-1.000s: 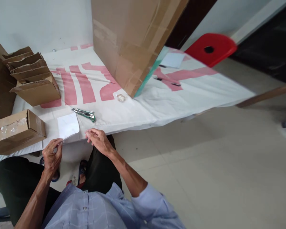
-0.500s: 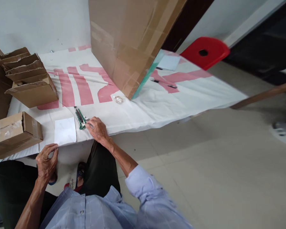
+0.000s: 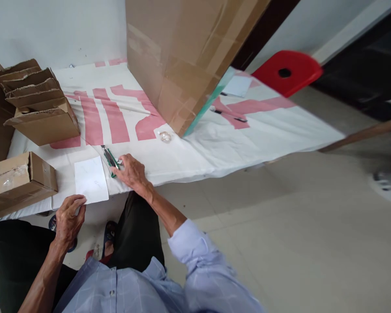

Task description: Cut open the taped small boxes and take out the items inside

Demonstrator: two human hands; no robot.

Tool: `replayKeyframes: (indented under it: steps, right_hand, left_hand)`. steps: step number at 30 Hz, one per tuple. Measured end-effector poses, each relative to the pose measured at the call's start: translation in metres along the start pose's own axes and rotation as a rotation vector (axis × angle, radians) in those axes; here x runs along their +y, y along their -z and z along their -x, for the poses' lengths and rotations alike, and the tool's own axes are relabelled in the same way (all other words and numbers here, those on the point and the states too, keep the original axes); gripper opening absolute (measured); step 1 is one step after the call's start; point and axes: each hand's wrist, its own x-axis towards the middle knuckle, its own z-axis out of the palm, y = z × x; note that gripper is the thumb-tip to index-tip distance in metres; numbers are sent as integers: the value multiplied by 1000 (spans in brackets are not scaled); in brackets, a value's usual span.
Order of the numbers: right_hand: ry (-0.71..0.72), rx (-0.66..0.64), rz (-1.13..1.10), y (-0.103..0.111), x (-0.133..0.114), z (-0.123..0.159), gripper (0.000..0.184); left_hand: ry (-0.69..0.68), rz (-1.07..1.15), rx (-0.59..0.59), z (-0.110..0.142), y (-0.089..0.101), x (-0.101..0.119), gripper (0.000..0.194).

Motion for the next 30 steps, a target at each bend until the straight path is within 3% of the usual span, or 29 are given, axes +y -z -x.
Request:
replayKeyframes:
  steps: [3, 6, 9, 13, 17, 22, 26, 30]
  right_hand:
    - [-30, 1, 50, -10, -12, 13, 42]
    - [-87, 85, -63, -15, -6, 13, 35]
    - [-198, 169, -382, -14, 11, 10, 27]
    - [-363, 148, -923, -11, 25, 15, 46]
    - [-396, 99, -1229, -9, 20, 25, 57]
    - [-348, 69, -1314, -3, 8, 36, 60]
    - [-300, 102, -1205, -3, 3, 45, 57]
    - [-331, 84, -1075, -8, 3, 49, 53]
  left_hand:
    - [-7, -21, -47, -6, -4, -1, 19]
    - [-5, -55, -151, -15, -5, -1, 21]
    - [12, -105, -284, -21, 0, 2, 22]
    - [43, -135, -371, -25, 8, 8, 25]
    - [89, -101, -392, -28, 11, 7, 35]
    - [142, -87, -333, -36, 8, 1, 32]
    - [185, 25, -249, -49, -4, 7, 32]
    - [217, 131, -263, -68, -24, 22, 33]
